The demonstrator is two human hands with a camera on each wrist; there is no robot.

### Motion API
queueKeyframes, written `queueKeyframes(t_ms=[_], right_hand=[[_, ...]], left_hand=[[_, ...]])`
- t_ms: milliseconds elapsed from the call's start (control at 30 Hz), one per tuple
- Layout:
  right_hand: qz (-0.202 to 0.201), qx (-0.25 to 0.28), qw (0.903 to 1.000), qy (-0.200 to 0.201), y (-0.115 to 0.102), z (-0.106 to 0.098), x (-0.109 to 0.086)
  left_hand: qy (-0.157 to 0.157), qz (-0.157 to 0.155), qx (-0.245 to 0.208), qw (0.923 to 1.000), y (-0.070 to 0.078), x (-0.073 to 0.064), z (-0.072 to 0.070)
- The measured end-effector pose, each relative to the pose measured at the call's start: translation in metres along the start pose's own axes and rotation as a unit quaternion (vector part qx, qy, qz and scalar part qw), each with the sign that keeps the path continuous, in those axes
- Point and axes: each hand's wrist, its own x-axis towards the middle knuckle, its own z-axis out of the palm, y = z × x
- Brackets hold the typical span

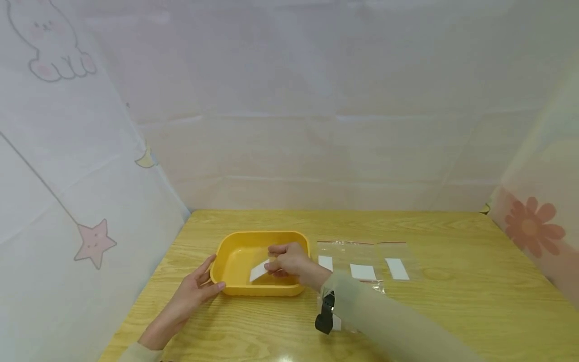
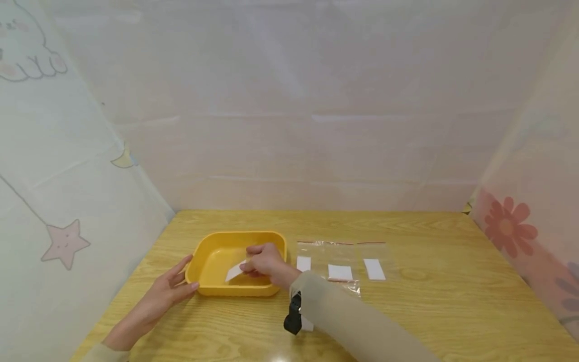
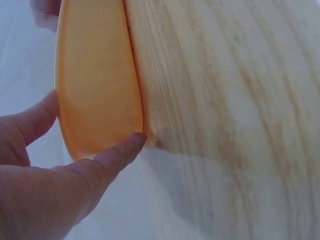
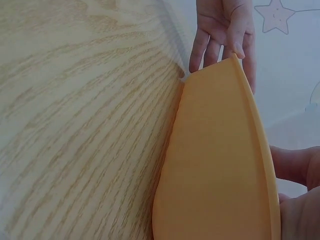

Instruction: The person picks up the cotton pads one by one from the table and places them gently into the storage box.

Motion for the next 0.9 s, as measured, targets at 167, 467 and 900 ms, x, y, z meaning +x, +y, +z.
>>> queueKeyframes(t_ms=[167,467,900], right_hand=[[0.006,-0.019,0.9998,-0.009,-0.001,0.001,-0.002],[0.021,-0.050,0.9978,-0.037,-0.004,0.001,0.000],[0.030,-0.248,0.9636,-0.096,-0.027,-0.011,-0.011]], left_hand=[[-0.003,0.004,0.004,1.0000,0.001,0.001,0.000],[-0.004,0.000,0.002,1.0000,0.001,-0.001,-0.001],[-0.004,-0.002,0.009,0.9999,0.001,0.000,-0.001]])
